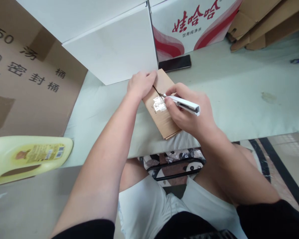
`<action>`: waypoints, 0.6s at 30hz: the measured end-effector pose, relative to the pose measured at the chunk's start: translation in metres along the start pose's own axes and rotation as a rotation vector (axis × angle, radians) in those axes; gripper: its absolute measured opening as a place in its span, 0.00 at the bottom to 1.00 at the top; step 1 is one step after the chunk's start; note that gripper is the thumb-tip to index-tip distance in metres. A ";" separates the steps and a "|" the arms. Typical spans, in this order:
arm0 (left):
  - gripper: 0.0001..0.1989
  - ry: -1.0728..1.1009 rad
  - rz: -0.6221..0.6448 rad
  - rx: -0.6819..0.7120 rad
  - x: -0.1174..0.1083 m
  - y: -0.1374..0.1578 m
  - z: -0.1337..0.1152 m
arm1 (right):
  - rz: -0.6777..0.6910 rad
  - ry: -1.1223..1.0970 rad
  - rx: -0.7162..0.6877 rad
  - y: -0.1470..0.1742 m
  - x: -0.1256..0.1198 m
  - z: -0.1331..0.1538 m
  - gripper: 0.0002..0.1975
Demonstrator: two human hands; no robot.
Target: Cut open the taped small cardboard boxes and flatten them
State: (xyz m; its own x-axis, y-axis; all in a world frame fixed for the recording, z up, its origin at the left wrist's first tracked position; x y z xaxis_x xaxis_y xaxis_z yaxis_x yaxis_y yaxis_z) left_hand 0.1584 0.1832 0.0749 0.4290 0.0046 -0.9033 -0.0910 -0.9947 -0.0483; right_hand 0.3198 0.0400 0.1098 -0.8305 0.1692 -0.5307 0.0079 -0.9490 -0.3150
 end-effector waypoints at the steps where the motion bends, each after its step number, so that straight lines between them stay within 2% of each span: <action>1: 0.22 -0.018 0.007 -0.012 0.000 0.000 0.000 | -0.002 0.007 -0.002 0.000 0.001 0.000 0.08; 9: 0.21 0.011 -0.017 -0.013 0.003 -0.003 0.004 | 0.034 0.044 0.009 0.000 0.001 0.001 0.08; 18: 0.21 0.047 -0.045 -0.019 0.001 -0.001 0.005 | -0.017 -0.035 -0.012 0.003 -0.006 0.002 0.07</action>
State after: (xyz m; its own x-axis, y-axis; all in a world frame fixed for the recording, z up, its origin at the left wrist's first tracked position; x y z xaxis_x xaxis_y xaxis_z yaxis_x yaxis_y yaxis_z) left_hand 0.1548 0.1852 0.0719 0.4741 0.0452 -0.8793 -0.0532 -0.9954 -0.0798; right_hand 0.3236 0.0355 0.1131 -0.8497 0.1757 -0.4972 0.0002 -0.9427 -0.3336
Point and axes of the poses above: each hand's wrist, its own y-axis away from the middle knuckle, its own x-axis out of the palm, z = x × y, the point moved 7 cm from there along -y, towards the middle knuckle, and after that the axes turned 3 degrees about x, right-handed, at the moved point
